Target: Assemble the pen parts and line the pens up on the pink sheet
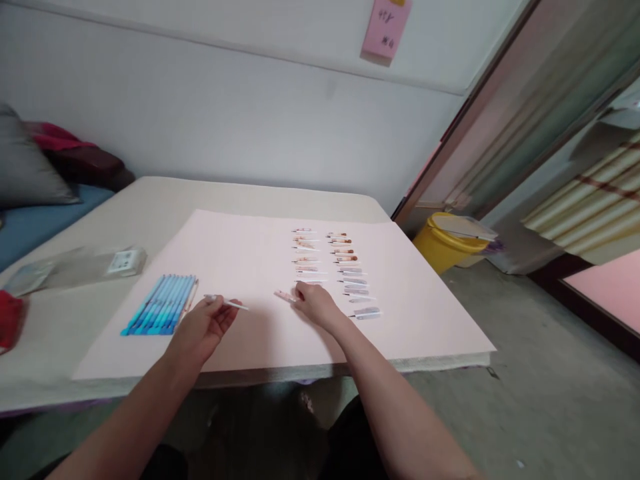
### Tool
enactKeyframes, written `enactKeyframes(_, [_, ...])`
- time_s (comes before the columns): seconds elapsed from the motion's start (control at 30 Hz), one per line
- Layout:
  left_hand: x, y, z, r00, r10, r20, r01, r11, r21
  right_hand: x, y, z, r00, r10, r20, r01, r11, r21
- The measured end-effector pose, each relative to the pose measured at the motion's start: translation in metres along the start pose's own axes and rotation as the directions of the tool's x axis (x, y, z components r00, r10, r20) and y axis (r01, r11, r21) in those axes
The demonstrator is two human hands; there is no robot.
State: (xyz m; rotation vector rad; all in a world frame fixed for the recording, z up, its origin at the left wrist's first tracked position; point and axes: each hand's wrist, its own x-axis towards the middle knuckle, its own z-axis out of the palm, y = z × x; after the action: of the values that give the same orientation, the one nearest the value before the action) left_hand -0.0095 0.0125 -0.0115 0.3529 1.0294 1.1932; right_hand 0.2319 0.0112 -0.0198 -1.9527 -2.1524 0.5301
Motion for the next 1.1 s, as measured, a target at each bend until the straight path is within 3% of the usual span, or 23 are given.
enactKeyframes(0.13, [0.001,0.001,0.001,1.0,0.026,-0.008,-0.027,0.998,-0.054,-0.009,-0.024,-0.003,0.987,-0.147,-0.071,0.163,0.907,0.389])
enactKeyframes(0.23, [0.003,0.001,0.0,0.998,0.051,-0.032,-0.054,0.993,-0.11,-0.017,-0.038,-0.005,0.979,-0.182,-0.089,0.202,0.845,0.495])
enactKeyframes(0.6, [0.007,0.0,-0.003,0.996,0.084,-0.01,-0.085,0.989,-0.121,-0.02,-0.049,-0.006,0.979,-0.178,-0.104,0.206,0.872,0.445])
enactKeyframes(1.1, [-0.007,-0.002,0.004,1.0,0.014,-0.017,-0.014,1.0,0.006,-0.018,-0.072,0.007,0.976,-0.139,-0.168,0.205,0.845,0.494])
